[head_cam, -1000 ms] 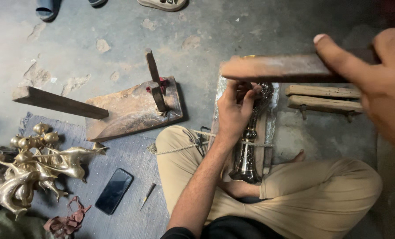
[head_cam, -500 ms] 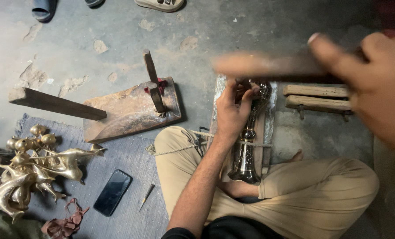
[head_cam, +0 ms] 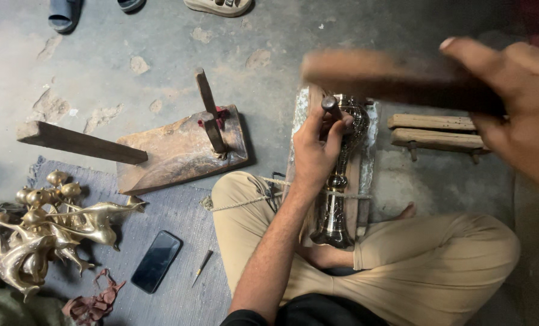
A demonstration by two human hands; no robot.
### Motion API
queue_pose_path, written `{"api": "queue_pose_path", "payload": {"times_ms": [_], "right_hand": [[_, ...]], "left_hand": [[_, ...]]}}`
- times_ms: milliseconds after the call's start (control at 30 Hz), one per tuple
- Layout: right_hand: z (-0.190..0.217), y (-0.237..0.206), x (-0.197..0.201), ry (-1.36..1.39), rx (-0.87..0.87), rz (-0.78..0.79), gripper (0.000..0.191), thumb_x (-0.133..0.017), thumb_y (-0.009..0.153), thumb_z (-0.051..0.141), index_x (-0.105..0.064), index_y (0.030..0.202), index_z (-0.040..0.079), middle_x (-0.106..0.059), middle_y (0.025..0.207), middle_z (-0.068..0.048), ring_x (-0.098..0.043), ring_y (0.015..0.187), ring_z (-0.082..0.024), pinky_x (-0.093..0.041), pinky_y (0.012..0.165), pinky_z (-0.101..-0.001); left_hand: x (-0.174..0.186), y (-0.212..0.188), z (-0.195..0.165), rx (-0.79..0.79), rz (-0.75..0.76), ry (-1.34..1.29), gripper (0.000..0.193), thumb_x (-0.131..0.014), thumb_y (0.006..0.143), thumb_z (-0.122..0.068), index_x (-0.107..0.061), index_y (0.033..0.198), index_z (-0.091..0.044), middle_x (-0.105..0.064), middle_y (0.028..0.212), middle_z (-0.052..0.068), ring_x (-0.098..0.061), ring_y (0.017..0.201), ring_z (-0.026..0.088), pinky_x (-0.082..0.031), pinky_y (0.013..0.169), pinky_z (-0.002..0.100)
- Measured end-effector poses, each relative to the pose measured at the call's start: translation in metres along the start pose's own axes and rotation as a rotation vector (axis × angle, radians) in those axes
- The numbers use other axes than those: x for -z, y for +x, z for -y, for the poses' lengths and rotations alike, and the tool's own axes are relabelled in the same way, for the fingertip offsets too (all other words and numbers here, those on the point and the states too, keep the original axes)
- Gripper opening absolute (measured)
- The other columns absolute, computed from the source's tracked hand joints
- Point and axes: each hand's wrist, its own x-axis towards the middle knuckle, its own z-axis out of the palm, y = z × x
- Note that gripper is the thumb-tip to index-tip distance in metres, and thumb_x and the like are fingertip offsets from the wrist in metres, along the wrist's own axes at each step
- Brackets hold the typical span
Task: The person sits on the floor and uses a chisel and hammer to engrave a decorative pattern on a metal vase. The vase is secured in a wooden jig, and the person repeatedly strikes the chisel to create indentations on the surface.
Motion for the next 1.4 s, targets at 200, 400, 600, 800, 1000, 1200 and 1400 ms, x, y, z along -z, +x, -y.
{"api": "queue_pose_path", "payload": {"times_ms": [200, 400, 600, 800, 1000, 1200, 1400], "right_hand": [[-0.018, -0.001, 0.003, 0.538, 0.147, -0.134, 0.047, -0.063, 0.102, 0.015, -0.049, 0.147, 0.007, -0.065, 0.111, -0.007, -0.056, 0.075, -0.011, -0.050, 0.063, -0.0262], [-0.011, -0.035, -0.003, -0.171, 0.007, -0.080, 0.046, -0.073, 0.098, 0.010, -0.068, 0.144, 0.016, -0.050, 0.071, -0.005, -0.046, 0.054, -0.013, -0.045, 0.051, -0.0290], [-0.011, -0.062, -0.011, 0.114, -0.135, -0.043, 0.053, -0.075, 0.105, 0.013, -0.059, 0.156, 0.015, -0.047, 0.087, -0.006, -0.042, 0.063, -0.012, -0.041, 0.058, -0.0262], [-0.004, -0.050, -0.009, -0.466, 0.034, 0.105, 0.062, -0.075, 0.089, 0.024, -0.062, 0.149, 0.033, -0.050, 0.076, 0.000, -0.045, 0.060, -0.009, -0.042, 0.052, -0.0218], [0.005, -0.024, 0.016, 0.465, -0.035, -0.084, 0.061, -0.066, 0.091, 0.013, -0.051, 0.150, 0.024, -0.058, 0.088, -0.002, -0.051, 0.073, -0.010, -0.046, 0.061, -0.0283], [0.022, -0.014, 0.035, 0.079, 0.178, -0.152, 0.068, -0.079, 0.076, 0.003, -0.068, 0.141, 0.022, -0.042, 0.070, -0.002, -0.040, 0.057, -0.014, -0.040, 0.051, -0.0306], [0.031, -0.009, 0.028, 0.010, 0.159, -0.204, 0.062, -0.082, 0.078, 0.003, -0.076, 0.136, 0.025, -0.040, 0.071, -0.003, -0.038, 0.058, -0.016, -0.040, 0.054, -0.0325]], "left_hand": [[-0.008, -0.003, -0.008, 0.058, -0.009, -0.002, 0.031, -0.070, 0.101, -0.005, -0.055, 0.129, -0.004, -0.077, 0.105, 0.010, -0.078, 0.100, 0.019, -0.067, 0.088, 0.031], [-0.008, -0.007, -0.008, -0.016, 0.020, -0.127, 0.027, -0.063, 0.106, -0.002, -0.054, 0.131, -0.005, -0.075, 0.116, 0.012, -0.076, 0.111, 0.020, -0.065, 0.099, 0.034], [0.001, -0.017, -0.001, 0.047, -0.048, -0.091, 0.036, -0.072, 0.100, -0.003, -0.047, 0.126, -0.006, -0.078, 0.105, 0.011, -0.075, 0.091, 0.012, -0.063, 0.076, 0.026], [-0.007, -0.026, 0.009, -0.107, -0.022, -0.182, 0.035, -0.068, 0.105, -0.001, -0.045, 0.130, -0.009, -0.074, 0.110, 0.013, -0.074, 0.105, 0.017, -0.064, 0.094, 0.031], [-0.007, -0.026, 0.017, -0.182, -0.075, -0.140, 0.037, -0.067, 0.106, 0.000, -0.043, 0.131, -0.011, -0.075, 0.108, 0.012, -0.075, 0.103, 0.019, -0.062, 0.092, 0.031], [-0.002, -0.022, 0.030, -0.235, -0.122, 0.054, 0.032, -0.068, 0.097, 0.000, -0.052, 0.123, -0.009, -0.073, 0.104, 0.013, -0.076, 0.092, 0.024, -0.064, 0.077, 0.033], [0.001, -0.034, 0.047, -0.036, -0.118, 0.012, 0.027, -0.073, 0.093, -0.006, -0.060, 0.115, -0.002, -0.075, 0.099, 0.010, -0.076, 0.088, 0.024, -0.060, 0.079, 0.035]]}}
